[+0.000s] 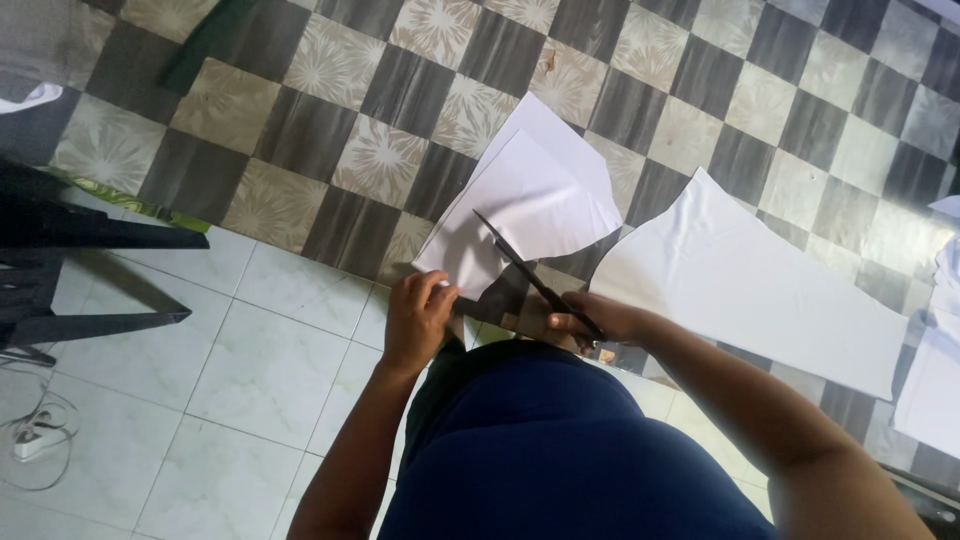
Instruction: Cutting white fabric with scissors following a green pattern template on a table
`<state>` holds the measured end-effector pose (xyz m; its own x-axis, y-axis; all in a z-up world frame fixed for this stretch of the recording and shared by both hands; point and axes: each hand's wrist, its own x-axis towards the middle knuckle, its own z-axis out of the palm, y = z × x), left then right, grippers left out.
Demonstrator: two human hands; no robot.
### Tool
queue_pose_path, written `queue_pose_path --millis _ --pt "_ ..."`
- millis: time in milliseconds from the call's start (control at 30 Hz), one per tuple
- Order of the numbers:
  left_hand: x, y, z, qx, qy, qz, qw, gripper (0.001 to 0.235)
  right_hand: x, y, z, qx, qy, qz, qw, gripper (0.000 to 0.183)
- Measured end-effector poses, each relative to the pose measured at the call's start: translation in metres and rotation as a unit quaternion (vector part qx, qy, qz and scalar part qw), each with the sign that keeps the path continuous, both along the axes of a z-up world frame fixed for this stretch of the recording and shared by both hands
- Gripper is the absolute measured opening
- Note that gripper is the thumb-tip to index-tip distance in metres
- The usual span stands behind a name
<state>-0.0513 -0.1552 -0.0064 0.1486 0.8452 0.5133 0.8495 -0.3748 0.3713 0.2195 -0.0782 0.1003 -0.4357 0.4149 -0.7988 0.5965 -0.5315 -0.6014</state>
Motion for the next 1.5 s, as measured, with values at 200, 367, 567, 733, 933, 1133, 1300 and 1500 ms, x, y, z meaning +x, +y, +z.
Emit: queue_pose_path --millis 200,367,567,733,933,1133,1300,1500 --pt "-0.002 0.003 -0.001 -0.021 -0.019 -0.027 0.999 0.006 -0.013 0.006 -0.002 -0.02 -0.001 -0.017 1.0 0.035" --pt "-0.004 0.005 0.0 -0.023 -0.036 -0.065 0.997 0.01 -0.02 0.012 -0.02 -0.008 0.005 -0.032 0.999 0.038" --pt "-0.007 0.006 -0.003 -0.021 -0.019 -0.049 0.998 0.008 -0.009 0.004 -0.046 0.004 0.0 -0.071 0.997 0.03" --pt "-0.013 0.004 -0.002 -0.011 -0.01 -0.066 0.998 0.009 -0.021 0.011 -0.034 -0.005 0.003 -0.079 0.997 0.034" --pt "-0.018 0.001 -0.004 -0.026 -0.003 -0.08 0.996 0.009 -0.044 0.025 -0.014 0.026 0.007 -0.071 0.997 0.03" --pt "-0.039 0.005 -0.01 -0.045 -0.046 0.002 0.998 0.014 -0.024 0.017 -0.027 0.065 0.006 -0.009 0.998 0.028" --pt "-0.038 0.041 0.011 -0.049 -0.229 0.126 0.964 0.013 0.018 -0.016 0.028 0.049 -0.015 0.014 0.999 0.027" --pt "0.013 0.084 0.037 0.015 -0.093 -0.043 0.995 0.036 0.089 -0.076 0.016 0.036 -0.003 -0.034 0.999 0.051"
